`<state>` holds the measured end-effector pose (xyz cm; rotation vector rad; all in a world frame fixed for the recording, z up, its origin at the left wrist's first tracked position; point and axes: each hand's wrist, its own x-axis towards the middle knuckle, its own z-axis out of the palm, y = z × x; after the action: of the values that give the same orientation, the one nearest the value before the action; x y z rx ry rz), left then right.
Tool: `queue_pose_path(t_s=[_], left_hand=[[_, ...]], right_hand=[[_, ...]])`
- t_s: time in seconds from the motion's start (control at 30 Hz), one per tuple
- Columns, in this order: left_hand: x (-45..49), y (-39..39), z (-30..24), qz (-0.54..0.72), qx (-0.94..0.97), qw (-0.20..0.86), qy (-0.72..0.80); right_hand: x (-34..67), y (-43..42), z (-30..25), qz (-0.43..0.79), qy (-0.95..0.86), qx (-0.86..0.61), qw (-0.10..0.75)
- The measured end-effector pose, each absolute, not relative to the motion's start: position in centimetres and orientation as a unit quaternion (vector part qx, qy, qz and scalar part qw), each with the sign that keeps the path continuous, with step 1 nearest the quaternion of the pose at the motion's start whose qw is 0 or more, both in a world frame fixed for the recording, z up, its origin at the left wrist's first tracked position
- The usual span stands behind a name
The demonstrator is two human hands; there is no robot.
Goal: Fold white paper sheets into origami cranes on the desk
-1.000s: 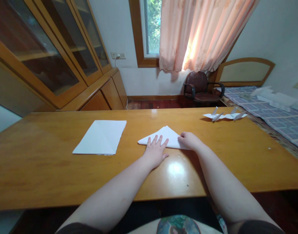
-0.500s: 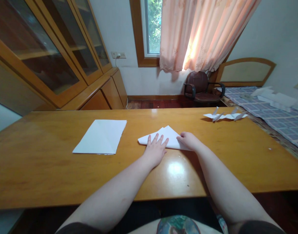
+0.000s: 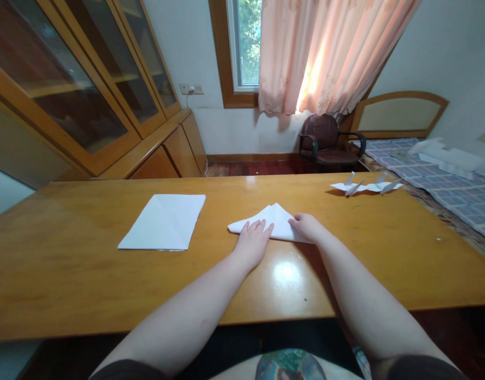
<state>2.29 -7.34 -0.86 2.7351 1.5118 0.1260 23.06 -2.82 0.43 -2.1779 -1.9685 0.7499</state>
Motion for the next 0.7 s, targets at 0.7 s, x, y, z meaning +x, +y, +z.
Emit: queue_pose_path(t_s=[0.7], left_hand=[[1.9, -6.5, -0.1, 0.054, 0.874, 0.006, 0.482]], right_hand=[[22.8, -2.9, 0.8, 0.343, -0.594, -0.709, 0.161]])
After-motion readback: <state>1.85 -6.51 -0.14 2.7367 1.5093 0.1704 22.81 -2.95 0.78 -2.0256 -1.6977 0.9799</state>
